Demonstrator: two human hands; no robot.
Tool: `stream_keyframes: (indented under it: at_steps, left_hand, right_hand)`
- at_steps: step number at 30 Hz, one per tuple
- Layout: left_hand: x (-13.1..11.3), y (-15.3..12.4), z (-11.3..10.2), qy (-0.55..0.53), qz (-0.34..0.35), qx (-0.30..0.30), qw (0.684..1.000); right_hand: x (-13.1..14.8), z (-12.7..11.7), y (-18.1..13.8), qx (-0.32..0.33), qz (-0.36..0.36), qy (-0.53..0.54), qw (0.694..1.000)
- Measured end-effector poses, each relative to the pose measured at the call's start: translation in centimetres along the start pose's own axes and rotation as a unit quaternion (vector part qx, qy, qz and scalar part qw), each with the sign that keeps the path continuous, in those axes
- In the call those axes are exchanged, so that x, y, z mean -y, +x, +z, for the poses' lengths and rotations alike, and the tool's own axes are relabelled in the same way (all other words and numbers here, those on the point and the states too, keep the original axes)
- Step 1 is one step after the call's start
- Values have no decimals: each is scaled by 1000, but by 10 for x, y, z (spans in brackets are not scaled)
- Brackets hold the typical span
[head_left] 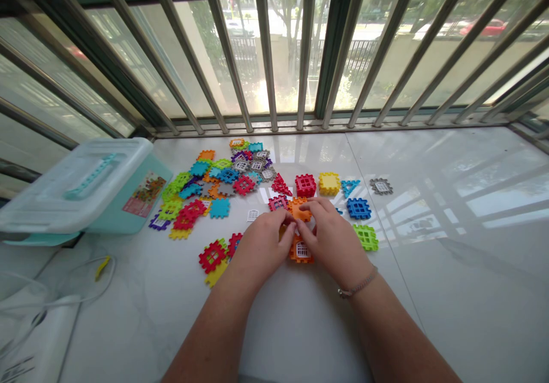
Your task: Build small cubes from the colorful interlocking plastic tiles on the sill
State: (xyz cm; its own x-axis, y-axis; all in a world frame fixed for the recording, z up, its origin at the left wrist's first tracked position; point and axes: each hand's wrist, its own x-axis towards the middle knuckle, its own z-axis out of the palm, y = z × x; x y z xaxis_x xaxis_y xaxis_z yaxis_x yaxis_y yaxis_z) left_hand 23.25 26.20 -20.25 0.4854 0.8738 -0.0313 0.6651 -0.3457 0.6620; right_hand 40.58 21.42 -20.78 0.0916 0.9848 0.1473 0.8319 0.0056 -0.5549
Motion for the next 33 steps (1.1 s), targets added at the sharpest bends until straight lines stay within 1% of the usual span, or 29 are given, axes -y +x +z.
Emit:
stream_keyframes:
  at_steps: [16, 27, 29, 33]
  left_hand:
    - [-1, 0, 0, 6, 9, -6, 1000]
    - [-2, 0, -2, 8, 1, -3, 1000]
    - [1, 0, -1, 22, 11, -8, 1000]
    - [8, 2, 0, 58, 20, -39, 997]
  right_hand:
    - [2, -2, 0, 8, 8, -14, 1000]
    - [1, 0, -1, -9, 8, -1, 1000]
    - [1, -1, -1, -11, 9, -1, 1000]
    - [1, 0, -1, -16, 3, -2, 1000]
